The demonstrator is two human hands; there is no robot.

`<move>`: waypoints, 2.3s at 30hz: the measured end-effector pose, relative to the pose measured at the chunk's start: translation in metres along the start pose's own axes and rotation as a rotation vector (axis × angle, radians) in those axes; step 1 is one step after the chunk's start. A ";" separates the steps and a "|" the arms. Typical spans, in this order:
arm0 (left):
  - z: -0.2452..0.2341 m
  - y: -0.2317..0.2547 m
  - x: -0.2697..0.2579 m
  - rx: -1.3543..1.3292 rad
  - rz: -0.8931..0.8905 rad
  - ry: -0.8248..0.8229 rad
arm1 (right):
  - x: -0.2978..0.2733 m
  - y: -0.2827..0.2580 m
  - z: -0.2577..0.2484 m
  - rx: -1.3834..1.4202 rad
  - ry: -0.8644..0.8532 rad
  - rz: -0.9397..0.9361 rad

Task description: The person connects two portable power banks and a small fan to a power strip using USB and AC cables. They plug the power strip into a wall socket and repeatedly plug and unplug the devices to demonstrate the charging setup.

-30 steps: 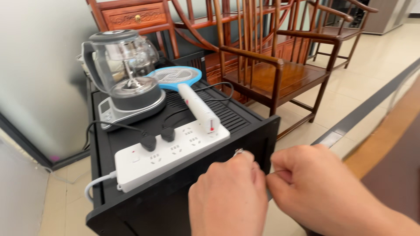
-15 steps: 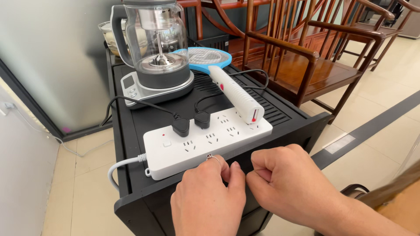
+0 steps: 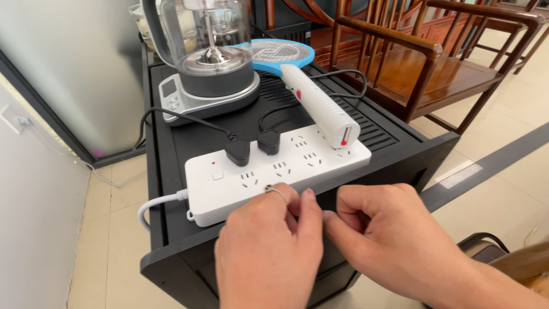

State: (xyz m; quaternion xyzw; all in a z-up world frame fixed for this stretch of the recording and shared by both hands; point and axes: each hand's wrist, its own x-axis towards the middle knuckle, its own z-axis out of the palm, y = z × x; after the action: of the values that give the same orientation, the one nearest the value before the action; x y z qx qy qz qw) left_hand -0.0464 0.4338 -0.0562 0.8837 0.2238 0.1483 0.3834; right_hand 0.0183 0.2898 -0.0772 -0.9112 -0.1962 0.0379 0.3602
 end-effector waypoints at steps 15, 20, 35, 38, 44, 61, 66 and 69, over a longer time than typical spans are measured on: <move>-0.019 -0.012 0.032 0.033 0.212 0.265 | 0.014 -0.010 -0.009 0.136 0.246 -0.229; -0.030 -0.022 0.055 0.080 0.250 0.299 | 0.021 -0.014 -0.015 0.187 0.329 -0.084; -0.030 -0.026 0.071 0.349 0.047 0.021 | 0.071 -0.010 -0.017 -0.268 0.385 0.033; -0.030 -0.027 0.073 0.377 0.049 0.002 | 0.084 -0.017 -0.019 -0.519 0.348 0.022; -0.028 -0.023 0.075 0.406 0.034 -0.018 | 0.090 -0.015 -0.020 -0.520 0.226 0.132; -0.026 -0.021 0.071 0.447 0.067 -0.019 | 0.094 0.006 -0.026 -0.191 0.503 -0.165; -0.026 -0.022 0.072 0.433 0.081 -0.012 | 0.099 0.018 -0.039 -0.285 0.454 -0.023; -0.027 -0.023 0.073 0.430 0.060 -0.025 | 0.103 0.027 -0.045 -0.365 0.405 0.064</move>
State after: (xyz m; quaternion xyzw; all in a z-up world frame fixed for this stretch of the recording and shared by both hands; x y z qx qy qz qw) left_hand -0.0018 0.5009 -0.0489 0.9532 0.2190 0.0974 0.1842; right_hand 0.1318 0.2827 -0.0547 -0.9559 -0.0948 -0.1695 0.2205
